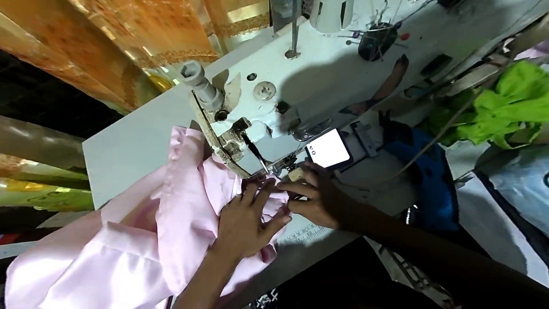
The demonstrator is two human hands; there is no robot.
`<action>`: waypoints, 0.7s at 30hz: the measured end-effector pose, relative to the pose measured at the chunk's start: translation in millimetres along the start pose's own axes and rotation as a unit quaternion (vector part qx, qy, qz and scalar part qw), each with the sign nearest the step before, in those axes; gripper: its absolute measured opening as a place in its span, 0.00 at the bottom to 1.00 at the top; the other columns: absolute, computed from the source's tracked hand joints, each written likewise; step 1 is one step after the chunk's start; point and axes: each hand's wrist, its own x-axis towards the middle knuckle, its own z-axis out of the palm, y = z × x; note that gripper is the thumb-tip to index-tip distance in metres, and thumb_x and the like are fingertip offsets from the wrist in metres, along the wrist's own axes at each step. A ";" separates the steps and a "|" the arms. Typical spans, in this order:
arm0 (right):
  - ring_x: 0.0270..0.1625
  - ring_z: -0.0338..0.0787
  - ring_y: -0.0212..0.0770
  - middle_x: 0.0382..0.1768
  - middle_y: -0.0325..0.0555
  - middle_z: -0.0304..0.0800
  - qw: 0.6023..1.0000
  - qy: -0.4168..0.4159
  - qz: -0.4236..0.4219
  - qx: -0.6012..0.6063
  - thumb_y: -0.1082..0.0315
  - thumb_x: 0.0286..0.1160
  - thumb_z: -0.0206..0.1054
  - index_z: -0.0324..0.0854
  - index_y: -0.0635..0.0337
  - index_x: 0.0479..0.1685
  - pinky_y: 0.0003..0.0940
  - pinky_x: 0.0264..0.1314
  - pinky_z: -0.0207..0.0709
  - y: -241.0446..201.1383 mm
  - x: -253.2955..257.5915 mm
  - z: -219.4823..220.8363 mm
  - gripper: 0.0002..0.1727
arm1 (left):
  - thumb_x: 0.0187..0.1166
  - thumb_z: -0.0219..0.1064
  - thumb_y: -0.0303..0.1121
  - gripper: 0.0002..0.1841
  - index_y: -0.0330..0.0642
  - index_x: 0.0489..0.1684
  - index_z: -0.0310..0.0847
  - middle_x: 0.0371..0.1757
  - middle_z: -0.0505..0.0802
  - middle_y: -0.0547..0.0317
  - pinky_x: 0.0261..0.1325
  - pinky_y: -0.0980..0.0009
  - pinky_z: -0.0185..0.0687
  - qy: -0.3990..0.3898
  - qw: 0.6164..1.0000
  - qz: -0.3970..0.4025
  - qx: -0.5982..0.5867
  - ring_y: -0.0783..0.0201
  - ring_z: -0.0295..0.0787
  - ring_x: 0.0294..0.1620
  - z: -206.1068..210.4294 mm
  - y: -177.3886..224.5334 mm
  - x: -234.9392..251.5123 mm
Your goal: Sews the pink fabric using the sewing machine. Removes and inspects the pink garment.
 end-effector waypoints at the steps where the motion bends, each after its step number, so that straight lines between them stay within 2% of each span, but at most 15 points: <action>1: 0.69 0.86 0.52 0.62 0.44 0.91 1.000 0.004 0.013 -0.006 0.67 0.81 0.62 0.89 0.47 0.36 0.67 0.80 0.63 -4.9 -0.5 2.2 0.10 | 0.78 0.37 0.76 0.48 0.44 0.67 0.88 0.63 0.92 0.44 0.39 0.44 0.85 -0.001 1.000 0.010 0.000 0.42 0.93 0.51 -0.4 -4.2 0.5; 6: 0.69 0.86 0.51 0.62 0.40 0.92 0.996 0.010 0.078 -0.031 0.70 0.76 0.64 0.89 0.45 0.38 0.66 0.77 0.64 -23.9 -2.0 9.2 0.09 | 0.76 0.38 0.77 0.49 0.44 0.70 0.86 0.65 0.92 0.45 0.41 0.41 0.83 -0.022 0.999 0.028 0.007 0.41 0.92 0.56 -3.6 -12.2 3.2; 9: 0.69 0.86 0.51 0.61 0.41 0.92 0.996 0.014 0.077 -0.033 0.68 0.78 0.63 0.89 0.45 0.39 0.64 0.76 0.66 -22.9 -2.1 9.7 0.09 | 0.76 0.40 0.77 0.47 0.47 0.70 0.86 0.65 0.91 0.45 0.43 0.38 0.81 -0.029 0.999 0.005 0.011 0.39 0.90 0.59 -5.6 -4.8 4.8; 13: 0.68 0.86 0.53 0.61 0.42 0.92 0.996 0.010 0.081 -0.026 0.64 0.81 0.61 0.92 0.46 0.44 0.66 0.76 0.66 -21.8 -2.3 9.4 0.11 | 0.79 0.40 0.74 0.44 0.48 0.68 0.88 0.62 0.91 0.45 0.42 0.40 0.80 -0.027 0.999 -0.028 0.021 0.40 0.90 0.57 -4.3 4.7 5.7; 18: 0.69 0.85 0.51 0.62 0.41 0.91 0.997 0.010 0.075 -0.026 0.64 0.82 0.60 0.91 0.46 0.43 0.63 0.75 0.65 -20.0 -2.9 10.1 0.12 | 0.81 0.33 0.74 0.46 0.49 0.72 0.85 0.65 0.91 0.46 0.42 0.41 0.80 -0.018 0.997 -0.034 0.060 0.40 0.89 0.59 0.4 10.2 5.4; 21: 0.68 0.85 0.50 0.62 0.41 0.91 0.997 0.014 0.072 -0.033 0.64 0.82 0.60 0.92 0.45 0.43 0.62 0.76 0.65 -19.4 -2.3 10.2 0.12 | 0.81 0.29 0.74 0.48 0.50 0.71 0.86 0.65 0.91 0.46 0.42 0.41 0.79 -0.016 0.996 -0.028 0.077 0.39 0.89 0.59 1.1 11.4 6.1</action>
